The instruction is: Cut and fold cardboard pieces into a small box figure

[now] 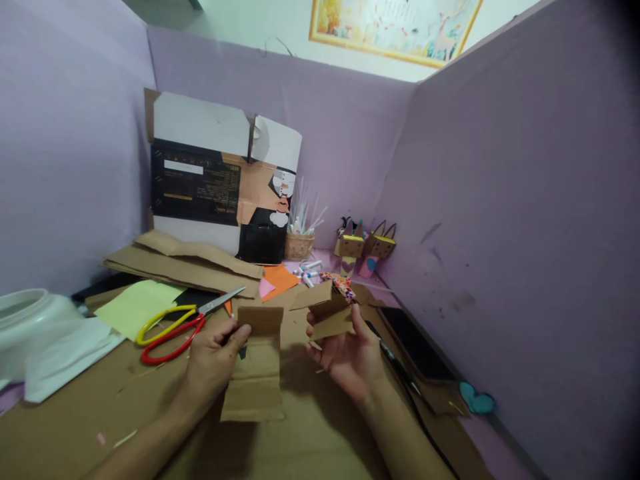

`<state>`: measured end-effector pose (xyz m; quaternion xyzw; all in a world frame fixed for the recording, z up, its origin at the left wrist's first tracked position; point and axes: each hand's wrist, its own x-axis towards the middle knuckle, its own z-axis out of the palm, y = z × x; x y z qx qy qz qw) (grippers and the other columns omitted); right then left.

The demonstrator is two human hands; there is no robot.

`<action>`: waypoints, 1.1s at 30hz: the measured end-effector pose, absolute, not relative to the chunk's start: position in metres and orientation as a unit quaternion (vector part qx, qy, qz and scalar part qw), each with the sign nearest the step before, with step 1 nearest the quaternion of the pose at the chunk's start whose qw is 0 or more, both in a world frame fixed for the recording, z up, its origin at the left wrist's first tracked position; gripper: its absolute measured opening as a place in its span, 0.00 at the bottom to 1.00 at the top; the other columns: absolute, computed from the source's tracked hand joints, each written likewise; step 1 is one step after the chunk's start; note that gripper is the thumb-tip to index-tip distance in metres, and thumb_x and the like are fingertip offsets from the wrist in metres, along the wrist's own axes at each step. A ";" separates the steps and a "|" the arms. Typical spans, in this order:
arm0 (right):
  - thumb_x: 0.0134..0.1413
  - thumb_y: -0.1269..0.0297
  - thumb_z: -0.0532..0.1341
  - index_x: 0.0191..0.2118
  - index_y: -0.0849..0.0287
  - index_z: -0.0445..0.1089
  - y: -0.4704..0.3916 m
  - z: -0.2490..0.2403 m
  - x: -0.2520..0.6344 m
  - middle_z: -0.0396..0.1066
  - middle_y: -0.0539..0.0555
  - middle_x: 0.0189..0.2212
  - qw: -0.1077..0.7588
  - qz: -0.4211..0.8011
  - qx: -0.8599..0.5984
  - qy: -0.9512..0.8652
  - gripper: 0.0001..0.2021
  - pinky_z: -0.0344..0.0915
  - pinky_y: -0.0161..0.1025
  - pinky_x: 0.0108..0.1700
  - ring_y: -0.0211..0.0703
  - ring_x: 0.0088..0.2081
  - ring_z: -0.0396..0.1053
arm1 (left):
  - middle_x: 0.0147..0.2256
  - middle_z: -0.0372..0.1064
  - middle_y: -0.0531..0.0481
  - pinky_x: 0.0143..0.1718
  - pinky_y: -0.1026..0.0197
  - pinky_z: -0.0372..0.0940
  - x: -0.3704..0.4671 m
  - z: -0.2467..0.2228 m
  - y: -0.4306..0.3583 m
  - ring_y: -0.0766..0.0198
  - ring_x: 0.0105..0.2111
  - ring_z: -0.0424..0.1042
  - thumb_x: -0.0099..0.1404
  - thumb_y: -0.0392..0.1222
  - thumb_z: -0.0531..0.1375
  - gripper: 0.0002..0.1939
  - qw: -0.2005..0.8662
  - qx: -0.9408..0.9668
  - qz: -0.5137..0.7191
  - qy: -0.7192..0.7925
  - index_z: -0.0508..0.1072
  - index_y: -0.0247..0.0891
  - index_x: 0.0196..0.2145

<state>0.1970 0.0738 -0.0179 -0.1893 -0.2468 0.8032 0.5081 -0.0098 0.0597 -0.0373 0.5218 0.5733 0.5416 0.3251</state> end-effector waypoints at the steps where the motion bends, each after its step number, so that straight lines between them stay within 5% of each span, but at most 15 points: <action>1: 0.48 0.45 0.55 0.40 0.61 0.69 0.074 -0.018 0.197 0.72 0.56 0.34 0.504 0.809 -0.187 -0.240 0.23 0.65 0.40 0.36 0.41 0.32 0.69 | 0.27 0.72 0.50 0.31 0.64 0.64 -0.009 -0.036 0.060 0.60 0.31 0.69 0.52 0.48 0.58 0.12 0.332 0.516 0.551 0.566 0.72 0.36 0.28; 12: 0.48 0.47 0.56 0.41 0.58 0.68 0.084 -0.027 0.203 0.72 0.55 0.35 0.579 0.758 -0.193 -0.230 0.21 0.65 0.44 0.42 0.42 0.35 0.70 | 0.18 0.66 0.55 0.22 0.67 0.59 -0.008 -0.027 0.056 0.68 0.20 0.64 0.51 0.47 0.60 0.10 0.490 0.473 0.527 0.509 0.70 0.36 0.24; 17: 0.31 0.54 0.69 0.45 0.52 0.67 0.067 -0.024 0.199 0.70 0.54 0.43 0.583 0.687 -0.205 -0.382 0.29 0.61 0.51 0.48 0.51 0.43 0.68 | 0.21 0.70 0.51 0.29 0.62 0.64 0.001 -0.042 0.060 0.62 0.25 0.70 0.51 0.40 0.58 0.10 0.582 0.500 0.432 0.475 0.74 0.34 0.30; 21: 0.25 0.64 0.72 0.51 0.54 0.62 0.061 -0.025 0.197 0.67 0.56 0.48 0.464 0.650 -0.248 -0.548 0.39 0.59 0.49 0.49 0.54 0.49 0.64 | 0.21 0.71 0.51 0.27 0.60 0.65 0.004 -0.038 0.060 0.60 0.24 0.70 0.48 0.36 0.56 0.15 0.563 0.532 0.382 0.504 0.75 0.36 0.35; 26: 0.27 0.69 0.71 0.53 0.53 0.61 0.067 -0.029 0.201 0.61 0.57 0.54 0.389 0.523 -0.319 -0.688 0.39 0.54 0.51 0.53 0.53 0.51 0.60 | 0.39 0.72 0.43 0.38 0.56 0.63 -0.027 -0.025 0.065 0.54 0.39 0.69 0.49 0.41 0.58 0.16 0.321 0.576 0.446 0.605 0.75 0.35 0.36; 30: 0.27 0.70 0.72 0.54 0.52 0.60 0.068 -0.031 0.200 0.60 0.57 0.55 0.383 0.516 -0.331 -0.691 0.41 0.55 0.51 0.52 0.54 0.51 0.60 | 0.41 0.68 0.44 0.22 0.66 0.58 -0.045 -0.012 0.059 0.68 0.23 0.62 0.55 0.49 0.55 0.22 0.415 0.610 0.455 0.499 0.67 0.39 0.47; 33: 0.26 0.69 0.72 0.54 0.52 0.60 0.067 -0.034 0.196 0.59 0.57 0.55 0.402 0.534 -0.315 -0.674 0.42 0.57 0.50 0.51 0.53 0.51 0.61 | 0.27 0.65 0.53 0.19 0.68 0.51 -0.042 -0.007 0.049 0.70 0.20 0.56 0.51 0.47 0.61 0.30 0.435 0.681 0.383 0.447 0.61 0.42 0.52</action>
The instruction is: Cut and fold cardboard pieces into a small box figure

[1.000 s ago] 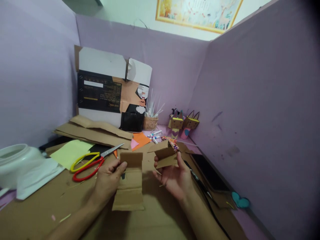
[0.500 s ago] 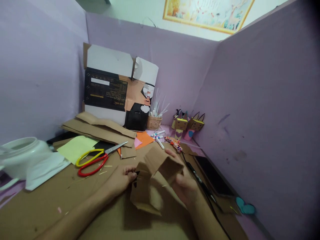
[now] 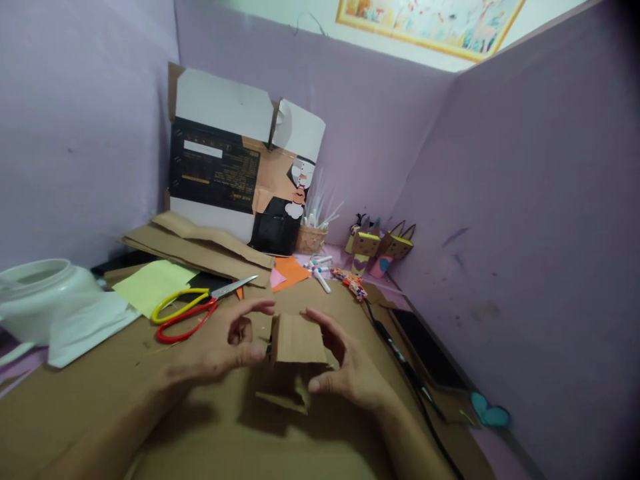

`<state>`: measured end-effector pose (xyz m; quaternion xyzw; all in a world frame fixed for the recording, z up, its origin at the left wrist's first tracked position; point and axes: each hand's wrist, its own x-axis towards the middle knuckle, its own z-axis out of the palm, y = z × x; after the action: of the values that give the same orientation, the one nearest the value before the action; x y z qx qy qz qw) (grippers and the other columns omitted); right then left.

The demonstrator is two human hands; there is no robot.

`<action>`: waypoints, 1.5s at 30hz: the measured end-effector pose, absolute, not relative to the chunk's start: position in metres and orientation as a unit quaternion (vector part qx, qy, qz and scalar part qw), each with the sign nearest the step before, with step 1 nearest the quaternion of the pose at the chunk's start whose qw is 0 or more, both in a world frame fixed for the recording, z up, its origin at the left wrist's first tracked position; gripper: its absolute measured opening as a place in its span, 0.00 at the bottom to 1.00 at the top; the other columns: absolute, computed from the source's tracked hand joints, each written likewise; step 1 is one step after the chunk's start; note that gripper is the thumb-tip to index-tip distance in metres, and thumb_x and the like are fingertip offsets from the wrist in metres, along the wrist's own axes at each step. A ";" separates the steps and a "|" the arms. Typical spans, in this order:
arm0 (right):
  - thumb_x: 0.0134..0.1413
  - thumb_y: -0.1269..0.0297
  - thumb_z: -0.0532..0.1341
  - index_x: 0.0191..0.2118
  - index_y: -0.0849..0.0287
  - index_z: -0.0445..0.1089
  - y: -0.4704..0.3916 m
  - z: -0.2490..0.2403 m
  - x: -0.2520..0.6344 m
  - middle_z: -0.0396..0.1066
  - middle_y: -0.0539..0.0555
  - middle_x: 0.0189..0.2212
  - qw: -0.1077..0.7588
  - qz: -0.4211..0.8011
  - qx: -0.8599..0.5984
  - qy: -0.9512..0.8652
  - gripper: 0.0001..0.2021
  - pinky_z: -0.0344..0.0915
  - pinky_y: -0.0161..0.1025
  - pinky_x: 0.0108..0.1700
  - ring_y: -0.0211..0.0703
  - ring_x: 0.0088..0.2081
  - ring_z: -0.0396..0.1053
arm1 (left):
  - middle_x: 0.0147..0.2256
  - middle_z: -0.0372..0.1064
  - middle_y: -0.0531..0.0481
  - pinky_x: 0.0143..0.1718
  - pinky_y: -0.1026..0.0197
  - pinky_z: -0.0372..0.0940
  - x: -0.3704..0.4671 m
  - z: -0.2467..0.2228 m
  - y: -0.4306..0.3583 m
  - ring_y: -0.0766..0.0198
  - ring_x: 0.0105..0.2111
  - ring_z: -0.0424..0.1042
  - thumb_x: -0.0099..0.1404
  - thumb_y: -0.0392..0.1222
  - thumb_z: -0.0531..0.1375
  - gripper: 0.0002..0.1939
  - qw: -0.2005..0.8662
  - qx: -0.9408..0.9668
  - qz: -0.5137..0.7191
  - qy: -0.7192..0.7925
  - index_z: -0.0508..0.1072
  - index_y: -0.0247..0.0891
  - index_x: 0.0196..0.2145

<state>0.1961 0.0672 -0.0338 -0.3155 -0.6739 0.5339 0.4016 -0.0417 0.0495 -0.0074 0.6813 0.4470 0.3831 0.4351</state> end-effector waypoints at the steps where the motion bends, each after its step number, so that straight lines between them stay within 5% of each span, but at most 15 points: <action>1: 0.26 0.69 0.72 0.54 0.52 0.60 0.067 -0.035 0.195 0.59 0.57 0.55 0.408 0.541 -0.306 -0.668 0.42 0.57 0.50 0.51 0.53 0.51 0.61 | 0.23 0.61 0.57 0.19 0.69 0.49 -0.039 -0.008 0.047 0.70 0.20 0.55 0.49 0.45 0.62 0.33 0.423 0.697 0.361 0.453 0.60 0.42 0.53; 4: 0.26 0.69 0.72 0.55 0.51 0.58 0.065 -0.036 0.193 0.58 0.58 0.56 0.410 0.554 -0.286 -0.666 0.43 0.56 0.50 0.52 0.52 0.50 0.62 | 0.21 0.55 0.60 0.20 0.69 0.50 -0.034 -0.011 0.041 0.69 0.21 0.56 0.48 0.45 0.64 0.36 0.378 0.716 0.331 0.485 0.58 0.44 0.55; 10: 0.28 0.70 0.72 0.57 0.50 0.55 0.066 -0.034 0.201 0.59 0.57 0.54 0.385 0.480 -0.325 -0.718 0.44 0.57 0.49 0.51 0.52 0.50 0.61 | 0.27 0.63 0.55 0.25 0.66 0.57 -0.037 -0.001 0.037 0.67 0.25 0.62 0.50 0.43 0.62 0.28 0.274 0.766 0.274 0.513 0.65 0.45 0.50; 19: 0.32 0.75 0.69 0.51 0.50 0.62 0.061 -0.038 0.199 0.58 0.56 0.52 0.328 0.495 -0.363 -0.718 0.35 0.64 0.48 0.45 0.48 0.43 0.66 | 0.37 0.68 0.50 0.33 0.62 0.62 -0.033 -0.002 0.040 0.61 0.34 0.67 0.51 0.38 0.58 0.24 0.266 0.797 0.218 0.497 0.66 0.44 0.48; 27: 0.26 0.69 0.72 0.53 0.51 0.58 0.060 -0.044 0.201 0.39 0.58 0.60 0.321 0.462 -0.383 -0.732 0.41 0.63 0.48 0.46 0.54 0.51 0.58 | 0.37 0.62 0.50 0.34 0.60 0.63 -0.040 -0.010 0.042 0.60 0.33 0.65 0.45 0.36 0.61 0.45 0.370 0.748 0.173 0.523 0.46 0.43 0.59; 34: 0.20 0.65 0.74 0.60 0.51 0.47 0.059 -0.048 0.200 0.54 0.60 0.52 0.327 0.457 -0.383 -0.733 0.56 0.61 0.50 0.48 0.56 0.49 0.60 | 0.48 0.59 0.44 0.41 0.59 0.61 -0.032 -0.011 0.038 0.55 0.41 0.65 0.42 0.35 0.63 0.55 0.402 0.716 0.209 0.531 0.35 0.42 0.62; 41: 0.24 0.64 0.73 0.61 0.52 0.45 0.059 -0.058 0.191 0.59 0.57 0.45 0.338 0.479 -0.369 -0.721 0.55 0.60 0.49 0.47 0.52 0.46 0.62 | 0.43 0.66 0.46 0.31 0.64 0.64 -0.031 -0.024 0.047 0.60 0.35 0.69 0.44 0.32 0.62 0.59 0.492 0.689 0.221 0.484 0.23 0.43 0.60; 45: 0.26 0.62 0.72 0.61 0.52 0.45 0.060 -0.064 0.190 0.60 0.57 0.44 0.341 0.486 -0.362 -0.719 0.52 0.61 0.47 0.45 0.50 0.44 0.63 | 0.52 0.59 0.43 0.40 0.60 0.63 -0.030 -0.022 0.047 0.56 0.44 0.65 0.44 0.32 0.62 0.58 0.504 0.693 0.235 0.459 0.25 0.44 0.61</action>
<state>0.1897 0.0601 -0.0636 -0.3621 -0.7187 0.4855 0.3414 -0.0299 0.0471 -0.0220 0.6928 0.4590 0.2354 0.5039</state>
